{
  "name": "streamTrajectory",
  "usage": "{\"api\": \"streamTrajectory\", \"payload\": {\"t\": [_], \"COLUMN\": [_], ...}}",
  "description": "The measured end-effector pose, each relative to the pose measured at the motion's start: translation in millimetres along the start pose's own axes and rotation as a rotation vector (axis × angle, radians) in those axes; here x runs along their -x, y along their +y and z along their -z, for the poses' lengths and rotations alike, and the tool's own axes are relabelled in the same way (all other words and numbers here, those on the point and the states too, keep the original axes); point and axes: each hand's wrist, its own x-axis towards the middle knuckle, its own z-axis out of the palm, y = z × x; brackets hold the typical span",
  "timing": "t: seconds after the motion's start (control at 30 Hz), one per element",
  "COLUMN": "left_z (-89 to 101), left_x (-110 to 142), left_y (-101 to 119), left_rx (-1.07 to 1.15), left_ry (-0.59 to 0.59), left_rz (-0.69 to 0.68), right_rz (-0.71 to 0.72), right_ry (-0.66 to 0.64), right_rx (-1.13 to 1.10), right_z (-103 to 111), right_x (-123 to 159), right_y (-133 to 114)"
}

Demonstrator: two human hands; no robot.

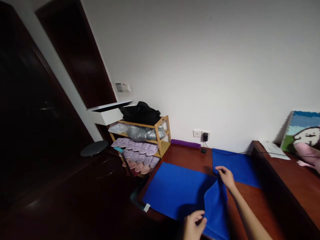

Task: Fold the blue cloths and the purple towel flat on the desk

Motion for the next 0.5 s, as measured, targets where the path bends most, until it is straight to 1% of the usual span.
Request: {"api": "streamTrajectory", "payload": {"t": [0.07,0.17,0.23,0.3,0.37,0.4,0.43,0.5], "left_z": [44.4,110.9,150.8,184.7,211.4,221.9,230.4,241.6], "left_x": [-10,-21,-25,-28,-31,-32,-34,-37], "left_y": [0,-3,-11,-24,-43,-55,-68,-95], "left_rx": [0.025,0.060,0.064,0.008,-0.112,-0.182,-0.253,-0.392], "left_ry": [0.067,0.141,0.209,0.284,0.359,0.396,0.433,0.507], "left_rz": [0.045,0.063,0.067,0.086,0.121,0.139,0.151,0.151], "right_rz": [0.081,0.202,0.278,0.345,0.400,0.423,0.442,0.466], "right_ry": [-0.106,-0.282,-0.394,-0.489,-0.568,-0.604,-0.638,-0.703], "right_rx": [-0.002,0.006,0.026,0.060,0.103,0.126,0.150,0.203], "right_z": [-41,-110,-158,-203,-245,-265,-284,-317], "right_x": [-13,-28,-37,-44,-50,-52,-53,-53], "right_y": [-34,-83,-112,-136,-155,-161,-165,-168]}}
